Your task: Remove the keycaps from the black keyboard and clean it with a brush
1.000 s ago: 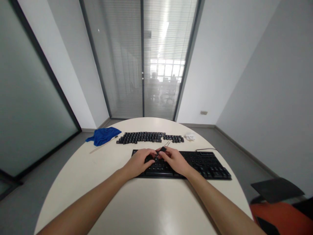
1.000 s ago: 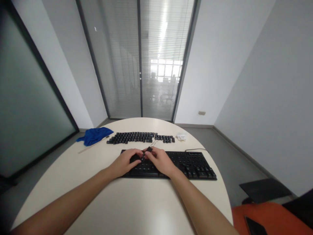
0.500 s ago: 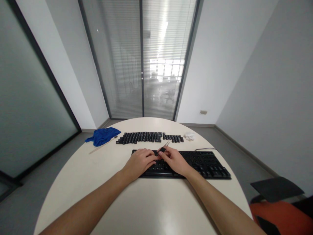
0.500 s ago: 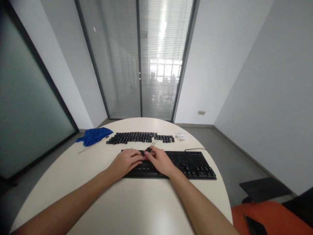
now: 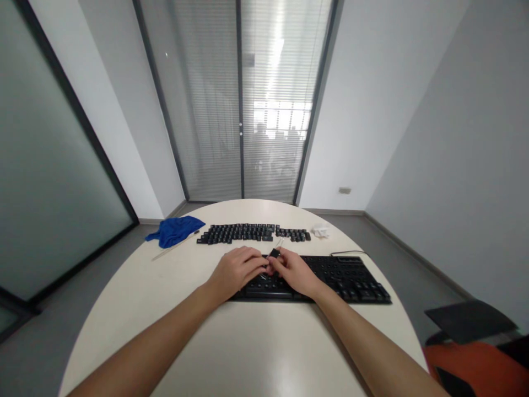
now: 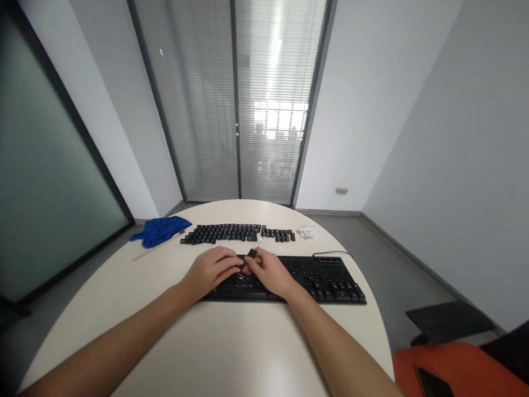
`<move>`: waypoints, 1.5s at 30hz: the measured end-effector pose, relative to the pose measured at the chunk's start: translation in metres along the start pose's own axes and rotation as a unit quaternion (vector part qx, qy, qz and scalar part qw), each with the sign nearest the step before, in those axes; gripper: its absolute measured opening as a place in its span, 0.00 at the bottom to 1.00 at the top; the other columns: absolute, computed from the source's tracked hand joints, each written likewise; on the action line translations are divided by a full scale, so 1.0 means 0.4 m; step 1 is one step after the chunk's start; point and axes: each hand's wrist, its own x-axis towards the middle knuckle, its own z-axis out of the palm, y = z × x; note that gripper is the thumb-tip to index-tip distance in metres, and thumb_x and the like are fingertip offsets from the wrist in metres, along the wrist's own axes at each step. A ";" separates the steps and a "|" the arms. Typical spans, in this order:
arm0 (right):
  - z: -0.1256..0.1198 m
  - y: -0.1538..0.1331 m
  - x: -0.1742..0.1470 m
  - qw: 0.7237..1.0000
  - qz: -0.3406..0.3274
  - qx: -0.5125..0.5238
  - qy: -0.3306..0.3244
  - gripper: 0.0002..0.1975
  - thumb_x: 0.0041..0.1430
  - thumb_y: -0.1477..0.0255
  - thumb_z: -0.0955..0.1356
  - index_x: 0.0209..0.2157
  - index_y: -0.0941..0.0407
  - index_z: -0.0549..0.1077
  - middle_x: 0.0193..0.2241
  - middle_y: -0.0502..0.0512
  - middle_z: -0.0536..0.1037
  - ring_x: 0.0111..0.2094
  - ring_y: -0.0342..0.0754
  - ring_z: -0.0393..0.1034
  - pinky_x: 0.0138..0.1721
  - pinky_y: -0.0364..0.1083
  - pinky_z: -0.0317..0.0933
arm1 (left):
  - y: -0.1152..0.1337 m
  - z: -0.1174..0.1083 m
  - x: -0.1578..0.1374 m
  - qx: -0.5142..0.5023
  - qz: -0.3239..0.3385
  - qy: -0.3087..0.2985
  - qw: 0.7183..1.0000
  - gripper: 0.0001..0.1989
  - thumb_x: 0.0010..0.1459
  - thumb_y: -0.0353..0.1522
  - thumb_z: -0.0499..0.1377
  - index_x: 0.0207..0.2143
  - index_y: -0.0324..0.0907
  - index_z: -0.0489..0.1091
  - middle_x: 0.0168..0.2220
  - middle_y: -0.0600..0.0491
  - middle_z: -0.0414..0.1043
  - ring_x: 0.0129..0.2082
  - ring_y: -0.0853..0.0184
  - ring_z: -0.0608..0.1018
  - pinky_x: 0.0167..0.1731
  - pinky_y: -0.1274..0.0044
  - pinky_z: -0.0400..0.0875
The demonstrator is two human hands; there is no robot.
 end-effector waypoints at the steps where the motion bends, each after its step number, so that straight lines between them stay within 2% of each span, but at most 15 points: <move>1: 0.001 -0.001 0.000 1.000 0.003 0.000 -0.004 0.16 0.65 0.56 0.63 0.38 0.56 0.69 0.30 0.55 0.81 0.32 0.48 0.77 0.34 0.45 0.68 | -0.012 -0.005 0.005 -0.006 -0.024 0.021 0.999 0.10 0.67 0.35 0.54 0.44 0.44 0.73 0.41 0.50 0.74 0.40 0.64 0.75 0.41 0.72 0.70; 4: 0.003 -0.004 0.000 1.000 0.009 -0.001 -0.004 0.17 0.65 0.56 0.64 0.38 0.56 0.69 0.31 0.56 0.82 0.32 0.49 0.77 0.36 0.46 0.68 | -0.061 -0.018 0.025 -0.011 -0.106 0.068 0.992 0.08 0.66 0.34 0.56 0.44 0.44 0.73 0.42 0.50 0.73 0.43 0.63 0.75 0.45 0.71 0.70; 6: 0.003 -0.005 0.000 1.000 0.005 0.000 -0.005 0.16 0.65 0.56 0.64 0.37 0.56 0.69 0.31 0.56 0.82 0.32 0.49 0.77 0.37 0.46 0.69 | -0.098 -0.018 0.035 0.012 -0.151 0.076 0.985 0.08 0.65 0.35 0.57 0.44 0.44 0.73 0.42 0.51 0.73 0.44 0.62 0.74 0.47 0.70 0.69; 11: 0.000 -0.008 -0.003 1.000 -0.003 -0.009 -0.009 0.16 0.65 0.57 0.64 0.36 0.56 0.69 0.32 0.56 0.82 0.32 0.49 0.77 0.37 0.47 0.69 | -0.183 0.018 0.012 0.075 -0.195 0.023 0.978 0.07 0.63 0.34 0.59 0.42 0.44 0.73 0.41 0.51 0.74 0.43 0.60 0.74 0.46 0.68 0.68; 16: -0.001 -0.003 -0.003 1.000 -0.002 -0.015 -0.015 0.16 0.65 0.57 0.64 0.36 0.56 0.69 0.32 0.56 0.82 0.32 0.49 0.77 0.37 0.46 0.68 | -0.236 0.058 -0.042 0.075 -0.212 -0.018 0.974 0.07 0.62 0.33 0.60 0.42 0.44 0.76 0.42 0.50 0.75 0.44 0.58 0.73 0.46 0.67 0.67; 22: -0.002 -0.001 0.001 1.000 0.001 -0.015 -0.014 0.16 0.65 0.57 0.64 0.36 0.56 0.69 0.32 0.56 0.82 0.32 0.49 0.77 0.37 0.46 0.68 | -0.256 0.072 -0.055 0.081 -0.209 -0.014 0.974 0.08 0.61 0.34 0.61 0.41 0.47 0.78 0.44 0.51 0.74 0.48 0.56 0.70 0.49 0.65 0.65; 27: -0.001 -0.006 0.000 1.000 0.002 -0.014 -0.013 0.16 0.65 0.56 0.64 0.36 0.56 0.70 0.32 0.56 0.82 0.32 0.49 0.77 0.37 0.46 0.68 | -0.286 0.093 -0.067 0.059 -0.240 0.010 0.969 0.06 0.58 0.36 0.64 0.38 0.49 0.80 0.47 0.51 0.73 0.51 0.55 0.68 0.54 0.62 0.63; 33: 0.000 -0.006 0.001 1.000 0.007 -0.015 -0.009 0.17 0.64 0.55 0.64 0.36 0.56 0.70 0.31 0.57 0.82 0.32 0.49 0.77 0.36 0.47 0.69 | -0.318 0.110 -0.085 0.032 -0.272 0.009 0.962 0.06 0.55 0.35 0.65 0.36 0.51 0.81 0.49 0.51 0.72 0.54 0.53 0.66 0.58 0.58 0.60; 45: -0.005 -0.010 -0.003 1.000 0.007 -0.005 -0.012 0.19 0.64 0.54 0.64 0.36 0.57 0.70 0.32 0.57 0.82 0.33 0.49 0.77 0.38 0.46 0.69 | -0.308 0.107 -0.085 0.044 -0.273 0.017 0.961 0.08 0.56 0.36 0.65 0.39 0.49 0.79 0.51 0.50 0.72 0.55 0.52 0.64 0.58 0.57 0.60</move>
